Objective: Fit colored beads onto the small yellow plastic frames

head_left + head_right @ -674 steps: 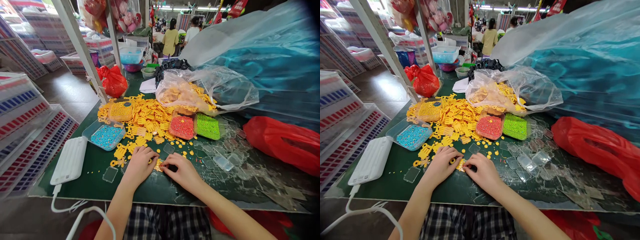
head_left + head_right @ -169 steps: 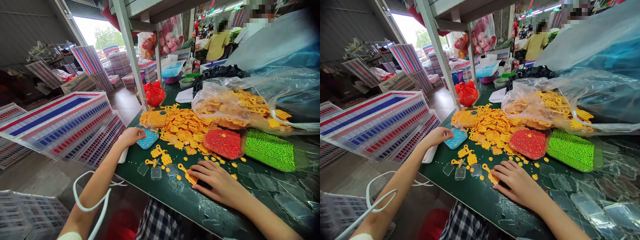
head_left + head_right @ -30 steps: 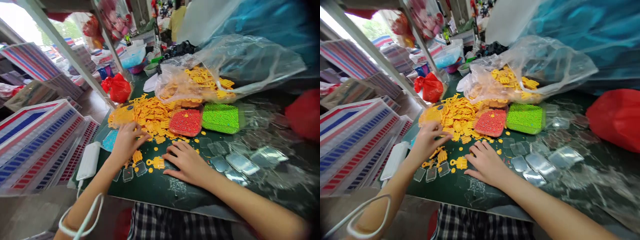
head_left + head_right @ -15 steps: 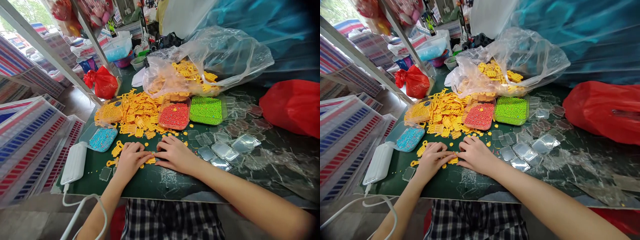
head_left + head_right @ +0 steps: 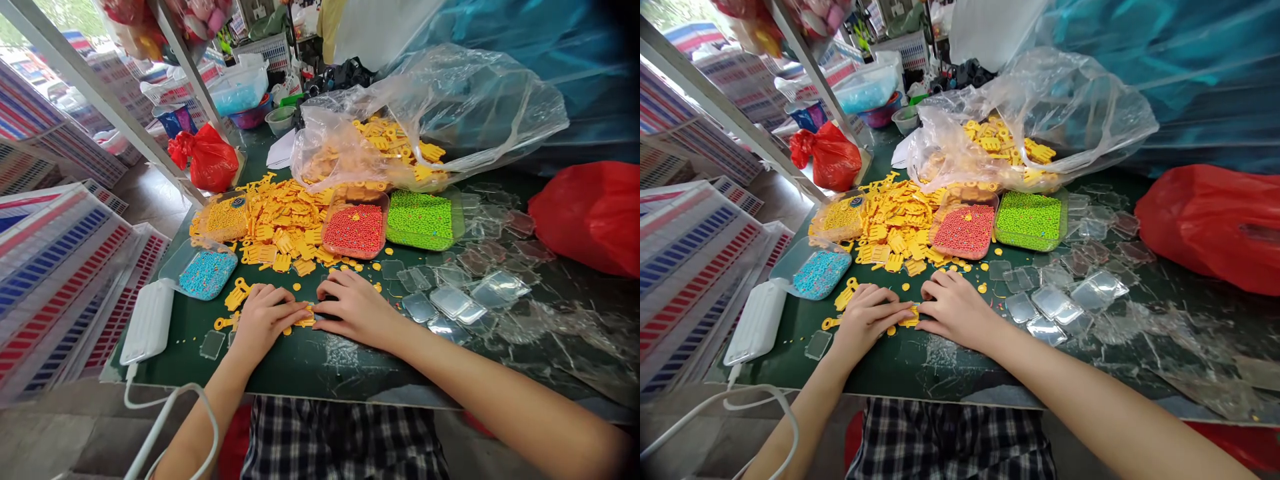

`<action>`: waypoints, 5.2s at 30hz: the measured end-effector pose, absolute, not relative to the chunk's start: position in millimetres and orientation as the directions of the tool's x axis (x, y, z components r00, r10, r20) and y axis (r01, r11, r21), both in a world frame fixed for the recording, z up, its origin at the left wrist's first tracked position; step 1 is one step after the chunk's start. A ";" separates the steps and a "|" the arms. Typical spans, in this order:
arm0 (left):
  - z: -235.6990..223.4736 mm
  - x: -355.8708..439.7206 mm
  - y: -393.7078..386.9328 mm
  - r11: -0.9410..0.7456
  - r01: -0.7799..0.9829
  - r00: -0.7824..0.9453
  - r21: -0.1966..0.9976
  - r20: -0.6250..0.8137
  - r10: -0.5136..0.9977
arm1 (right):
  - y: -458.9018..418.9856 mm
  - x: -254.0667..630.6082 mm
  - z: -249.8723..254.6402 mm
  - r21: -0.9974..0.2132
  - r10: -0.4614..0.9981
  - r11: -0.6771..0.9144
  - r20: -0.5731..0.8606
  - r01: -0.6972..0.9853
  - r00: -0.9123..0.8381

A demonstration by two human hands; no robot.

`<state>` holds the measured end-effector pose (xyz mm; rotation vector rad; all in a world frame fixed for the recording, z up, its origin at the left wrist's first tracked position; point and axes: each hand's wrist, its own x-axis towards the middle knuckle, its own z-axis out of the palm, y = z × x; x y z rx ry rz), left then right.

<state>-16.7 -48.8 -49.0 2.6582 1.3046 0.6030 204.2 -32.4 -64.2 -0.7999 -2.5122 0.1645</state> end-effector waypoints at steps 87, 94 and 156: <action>12.0 60.2 -5.2 -0.609 0.684 0.479 0.401 0.383 0.790 | -28.6 218.6 -49.1 -0.161 0.475 0.880 0.298 0.447 -0.828; -37.1 1.5 -52.7 -0.493 0.757 0.434 0.428 0.233 0.870 | -33.4 214.0 -52.9 -0.168 0.458 0.889 0.307 0.426 -0.834; -46.6 2.9 -69.1 -0.573 0.737 0.520 0.359 0.241 0.820 | -20.4 225.3 -51.3 -0.216 0.621 0.772 0.463 0.598 -0.633</action>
